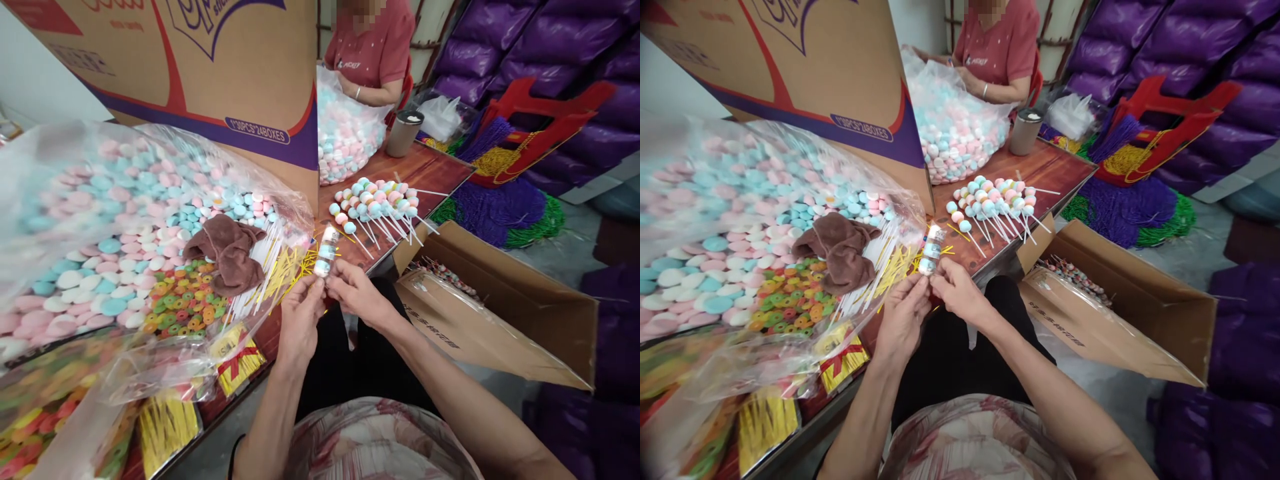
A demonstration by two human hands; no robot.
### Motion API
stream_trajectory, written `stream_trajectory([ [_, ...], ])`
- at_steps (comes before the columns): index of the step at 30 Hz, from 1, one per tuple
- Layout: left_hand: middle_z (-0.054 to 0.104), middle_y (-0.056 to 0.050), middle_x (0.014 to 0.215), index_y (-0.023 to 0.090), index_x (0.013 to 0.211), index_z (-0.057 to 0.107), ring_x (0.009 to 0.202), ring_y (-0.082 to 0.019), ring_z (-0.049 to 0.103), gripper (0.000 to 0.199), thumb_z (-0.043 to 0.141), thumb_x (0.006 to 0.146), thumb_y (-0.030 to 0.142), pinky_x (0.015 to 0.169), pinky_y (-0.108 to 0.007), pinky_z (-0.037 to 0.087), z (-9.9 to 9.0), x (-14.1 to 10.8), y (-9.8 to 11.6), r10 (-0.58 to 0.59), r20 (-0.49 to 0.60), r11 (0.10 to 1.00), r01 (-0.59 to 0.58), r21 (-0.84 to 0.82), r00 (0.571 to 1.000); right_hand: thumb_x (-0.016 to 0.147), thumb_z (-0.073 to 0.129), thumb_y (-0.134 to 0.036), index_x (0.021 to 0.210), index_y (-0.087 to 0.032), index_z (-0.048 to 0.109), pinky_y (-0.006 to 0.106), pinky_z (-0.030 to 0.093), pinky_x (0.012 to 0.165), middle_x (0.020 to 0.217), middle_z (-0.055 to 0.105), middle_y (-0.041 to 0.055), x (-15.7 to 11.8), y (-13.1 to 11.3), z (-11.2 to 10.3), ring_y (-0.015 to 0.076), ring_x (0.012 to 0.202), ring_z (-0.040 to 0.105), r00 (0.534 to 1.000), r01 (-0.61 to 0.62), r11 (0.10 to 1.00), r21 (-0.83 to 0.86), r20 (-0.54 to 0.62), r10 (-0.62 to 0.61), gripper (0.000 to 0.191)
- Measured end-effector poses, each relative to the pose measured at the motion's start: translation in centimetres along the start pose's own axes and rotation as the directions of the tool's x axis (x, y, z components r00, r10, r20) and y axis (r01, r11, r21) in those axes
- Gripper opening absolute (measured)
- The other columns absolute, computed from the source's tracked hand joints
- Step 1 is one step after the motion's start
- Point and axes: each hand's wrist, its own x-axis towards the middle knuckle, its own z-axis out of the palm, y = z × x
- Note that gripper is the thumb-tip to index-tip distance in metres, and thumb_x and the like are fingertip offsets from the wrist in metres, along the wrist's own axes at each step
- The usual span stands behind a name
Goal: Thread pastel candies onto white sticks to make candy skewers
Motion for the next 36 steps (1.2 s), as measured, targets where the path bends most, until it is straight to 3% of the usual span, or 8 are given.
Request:
stream_trajectory([
  [3,0.051,0.004,0.06,0.01,0.077,0.063,0.043,0.001,0.03,0.021,0.081,0.069,0.014,0.038,-0.009,0.023,0.0,0.5,0.8,-0.225,0.042,0.951,0.229,-0.207,0.973,0.098,0.04,-0.028,0.082,-0.022,0.048,0.024,0.041,0.055,0.06,0.05,-0.0056,-0.8,0.1,0.0,0.0106,0.051,0.046,0.991,0.123,0.988,-0.094,-0.038,-0.127,0.019],
  [6,0.05,0.005,0.062,0.011,0.08,0.06,0.042,0.001,0.032,0.015,0.074,0.077,0.01,0.037,-0.009,0.024,0.0,0.7,1.3,-0.35,0.074,0.881,0.355,-0.314,0.934,0.1,0.038,-0.019,0.098,-0.019,0.062,0.027,0.049,0.074,0.094,0.067,0.0062,-1.4,0.4,-0.4,0.015,0.084,0.063,0.905,0.364,0.845,-0.392,-0.065,-0.421,0.024],
  [10,0.05,0.004,0.065,0.011,0.081,0.058,0.043,0.0,0.036,0.009,0.066,0.085,0.01,0.037,-0.009,0.027,0.1,0.2,1.4,-0.407,0.112,0.843,0.42,-0.335,0.907,0.097,0.048,-0.014,0.102,-0.019,0.067,0.029,0.05,0.08,0.102,0.071,0.008,-1.1,1.3,-0.9,0.0171,0.092,0.066,0.726,0.521,0.555,-0.649,-0.006,-0.688,0.021],
  [13,0.051,0.005,0.064,0.013,0.081,0.06,0.043,-0.001,0.041,0.008,0.066,0.085,0.01,0.037,-0.01,0.03,0.5,-0.1,1.1,-0.369,0.098,0.868,0.381,-0.319,0.924,0.096,0.049,-0.015,0.09,-0.019,0.065,0.032,0.048,0.077,0.09,0.07,0.0072,-0.7,1.4,-0.5,0.018,0.084,0.063,0.682,0.492,0.474,-0.73,-0.016,-0.731,0.017],
  [19,0.069,-0.003,0.089,0.016,0.084,0.067,0.076,-0.01,0.064,0.016,0.058,0.094,0.025,0.07,-0.02,0.053,1.8,0.1,1.2,-0.305,0.142,0.911,0.332,-0.243,0.942,0.098,0.039,-0.02,0.084,-0.019,0.055,0.034,0.042,0.073,0.079,0.061,0.0061,-1.3,0.3,0.3,0.019,0.076,0.056,0.782,0.323,0.626,-0.71,-0.172,-0.599,0.022],
  [24,0.068,-0.007,0.099,0.018,0.072,0.069,0.101,-0.02,0.06,0.044,0.053,0.092,0.054,0.086,-0.028,0.05,2.1,-0.1,1.2,-0.012,0.236,0.99,-0.021,0.136,0.972,0.096,0.044,-0.018,0.086,-0.02,0.054,0.03,0.041,0.076,0.082,0.063,0.0022,-2.5,-1.2,-1.7,0.0154,0.077,0.055,0.81,0.253,0.812,-0.525,-0.343,-0.475,0.014],
  [30,0.06,0.0,0.069,0.017,0.069,0.068,0.066,-0.013,0.05,0.027,0.072,0.079,0.042,0.064,-0.025,0.044,3.7,-0.5,-1.1,-0.128,0.188,0.941,0.059,0.334,0.974,0.095,0.048,-0.02,0.081,-0.02,0.06,0.03,0.041,0.077,0.077,0.064,0.001,-4.6,-1.9,-3.4,0.014,0.074,0.058,0.804,0.256,0.88,-0.4,-0.417,-0.423,0.019],
  [36,0.069,-0.002,0.074,0.018,0.077,0.075,0.072,-0.015,0.06,0.013,0.071,0.078,0.03,0.074,-0.029,0.047,6.2,-1.9,-3.5,-0.039,0.218,0.909,-0.056,0.412,0.975,0.09,0.062,-0.036,0.091,-0.019,0.072,0.026,0.039,0.056,0.072,0.065,0.0006,-9.3,-0.4,-3.9,0.0119,0.058,0.05,0.897,-0.052,0.991,0.123,-0.431,0.1,0.02],
])
